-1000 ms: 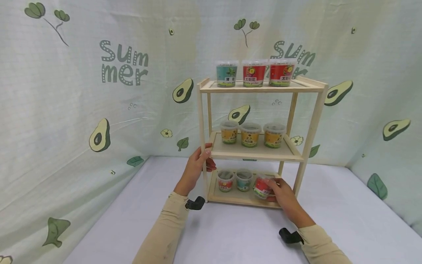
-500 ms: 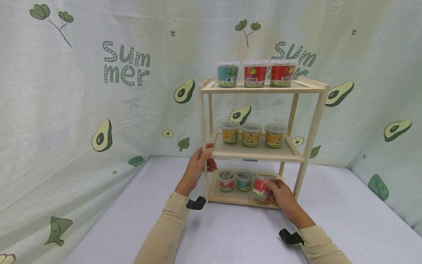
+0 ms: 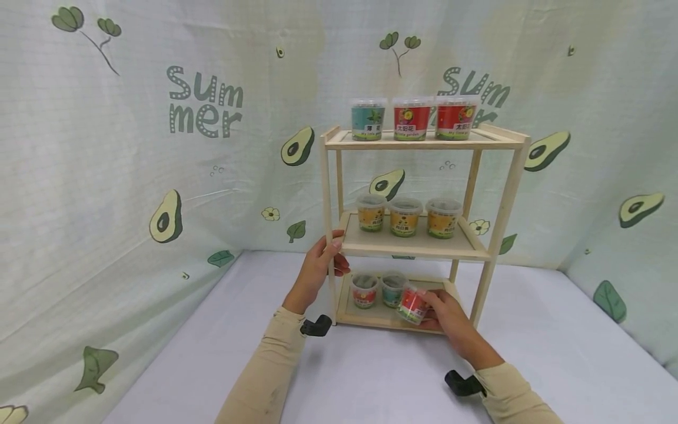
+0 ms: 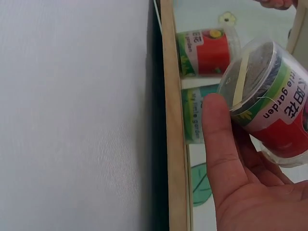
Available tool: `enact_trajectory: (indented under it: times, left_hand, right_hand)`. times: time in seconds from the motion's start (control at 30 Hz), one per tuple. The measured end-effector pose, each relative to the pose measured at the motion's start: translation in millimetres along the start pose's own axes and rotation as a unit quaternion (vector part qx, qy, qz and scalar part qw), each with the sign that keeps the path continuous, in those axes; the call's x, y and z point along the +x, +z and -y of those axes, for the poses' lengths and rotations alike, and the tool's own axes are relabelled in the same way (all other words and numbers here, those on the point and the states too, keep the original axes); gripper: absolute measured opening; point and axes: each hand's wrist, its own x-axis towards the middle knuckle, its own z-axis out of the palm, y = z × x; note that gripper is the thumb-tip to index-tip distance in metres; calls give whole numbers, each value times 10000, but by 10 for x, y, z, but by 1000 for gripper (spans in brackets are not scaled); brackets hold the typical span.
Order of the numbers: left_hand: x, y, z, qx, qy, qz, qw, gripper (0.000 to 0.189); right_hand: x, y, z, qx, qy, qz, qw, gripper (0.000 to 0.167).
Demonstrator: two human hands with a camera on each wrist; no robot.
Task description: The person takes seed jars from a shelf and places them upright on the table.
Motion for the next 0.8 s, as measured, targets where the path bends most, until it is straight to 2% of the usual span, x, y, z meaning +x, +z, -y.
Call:
enact_trajectory:
  times: [0.53, 0.8]
  left_hand:
    - [2, 17, -48, 79, -28, -48, 10000, 48]
    - [7, -2, -65, 83, -242, 117, 9996, 44]
  right_hand:
    - [-46, 172, 48, 146, -60, 329, 9993, 52]
    - [-48, 248, 20, 92, -10, 294, 9995, 52]
